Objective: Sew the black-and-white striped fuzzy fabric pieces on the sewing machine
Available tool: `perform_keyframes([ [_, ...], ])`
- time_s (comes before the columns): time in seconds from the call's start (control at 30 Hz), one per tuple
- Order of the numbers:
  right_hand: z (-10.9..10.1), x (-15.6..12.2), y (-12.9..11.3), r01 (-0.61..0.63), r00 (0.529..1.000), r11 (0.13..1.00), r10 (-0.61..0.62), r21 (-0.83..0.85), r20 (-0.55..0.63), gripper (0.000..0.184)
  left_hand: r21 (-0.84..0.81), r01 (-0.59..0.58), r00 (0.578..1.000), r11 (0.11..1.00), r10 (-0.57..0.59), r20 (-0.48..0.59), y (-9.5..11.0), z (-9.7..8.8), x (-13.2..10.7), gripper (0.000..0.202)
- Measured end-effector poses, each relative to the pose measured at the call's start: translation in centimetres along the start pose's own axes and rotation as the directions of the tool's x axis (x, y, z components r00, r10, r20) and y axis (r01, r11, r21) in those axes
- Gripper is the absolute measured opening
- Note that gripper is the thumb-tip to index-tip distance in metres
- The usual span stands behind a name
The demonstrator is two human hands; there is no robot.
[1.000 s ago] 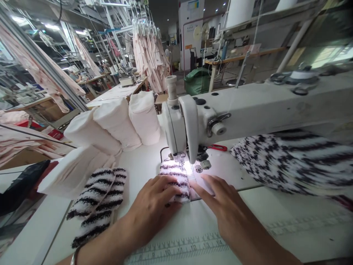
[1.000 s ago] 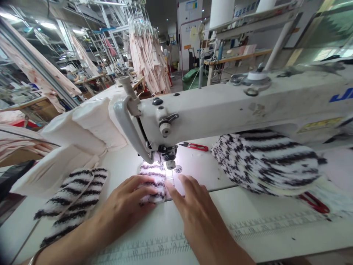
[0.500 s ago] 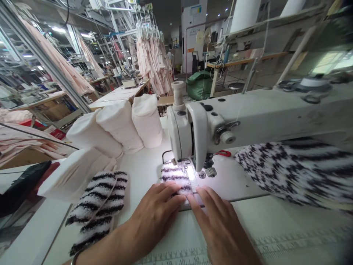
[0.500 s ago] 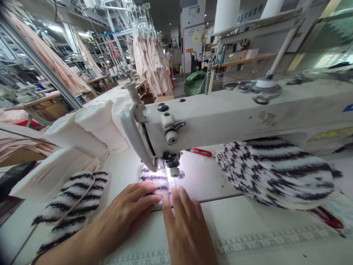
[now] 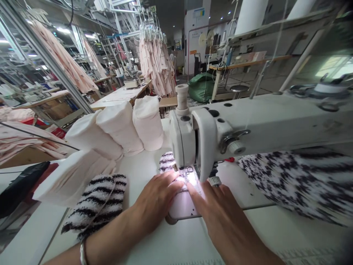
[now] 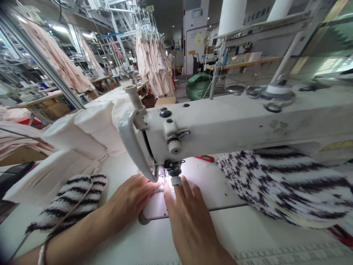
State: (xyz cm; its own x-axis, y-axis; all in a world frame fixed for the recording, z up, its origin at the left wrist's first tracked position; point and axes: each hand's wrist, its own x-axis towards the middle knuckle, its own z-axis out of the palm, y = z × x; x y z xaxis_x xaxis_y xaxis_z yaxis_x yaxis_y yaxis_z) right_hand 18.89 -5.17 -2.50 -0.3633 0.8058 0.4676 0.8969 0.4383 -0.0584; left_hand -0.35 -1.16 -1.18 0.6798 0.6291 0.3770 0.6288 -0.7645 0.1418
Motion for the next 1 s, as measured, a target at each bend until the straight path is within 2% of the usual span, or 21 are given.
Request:
perform_keyframes([
  [0.17,0.2,-1.1,-0.3,-0.027,1.000,0.999,0.027,0.036,-0.009,0.055,0.006,-0.030,0.999,1.000,0.031,-0.035,-1.1,0.3,0.5,0.026],
  [0.27,0.4,-2.3,-0.5,-0.045,0.999,0.997,0.045,0.056,0.004,0.059,0.036,0.001,1.000,0.999,-0.002,0.025,-0.8,-0.5,0.8,0.021],
  [0.43,0.2,-4.0,-0.3,0.027,1.000,1.000,-0.027,-0.010,-0.006,0.063,0.142,0.065,0.987,0.988,-0.085,0.138,0.5,-1.4,1.0,0.018],
  [0.53,0.3,-4.7,-0.2,0.031,0.999,1.000,-0.031,0.000,-0.008,0.065,0.162,0.070,0.985,0.984,-0.095,0.147,0.6,-1.1,1.6,0.023],
  [0.63,0.7,-5.0,-0.3,0.029,0.999,0.999,-0.028,0.031,-0.038,0.065,0.185,0.110,0.981,0.976,-0.137,0.136,-0.2,-0.3,2.9,0.021],
  [0.73,0.6,-5.0,-0.8,-0.030,0.993,0.993,0.042,0.110,-0.107,0.057,0.186,0.180,0.975,0.966,-0.200,0.095,-0.7,0.0,3.2,0.019],
  [0.8,0.1,-4.8,-1.4,-0.026,0.990,0.982,0.052,0.188,-0.134,0.038,0.178,0.223,0.969,0.958,-0.238,0.067,0.2,-0.3,2.1,0.019],
  [0.9,-0.7,-4.2,-3.2,-0.034,0.991,0.941,0.076,0.335,-0.112,0.016,0.061,0.311,0.950,0.949,-0.312,0.011,3.7,-1.1,-1.7,0.014],
  [0.93,-0.9,-3.9,-4.0,-0.060,0.988,0.919,0.110,0.391,-0.106,0.012,-0.144,0.365,0.929,0.920,-0.370,-0.008,5.1,-1.3,-3.2,0.013],
  [1.0,-1.2,-3.2,-5.9,-0.099,0.977,0.870,0.178,0.484,-0.120,0.007,-0.428,0.477,0.847,0.768,-0.532,-0.012,7.4,-1.4,-5.9,0.009],
])
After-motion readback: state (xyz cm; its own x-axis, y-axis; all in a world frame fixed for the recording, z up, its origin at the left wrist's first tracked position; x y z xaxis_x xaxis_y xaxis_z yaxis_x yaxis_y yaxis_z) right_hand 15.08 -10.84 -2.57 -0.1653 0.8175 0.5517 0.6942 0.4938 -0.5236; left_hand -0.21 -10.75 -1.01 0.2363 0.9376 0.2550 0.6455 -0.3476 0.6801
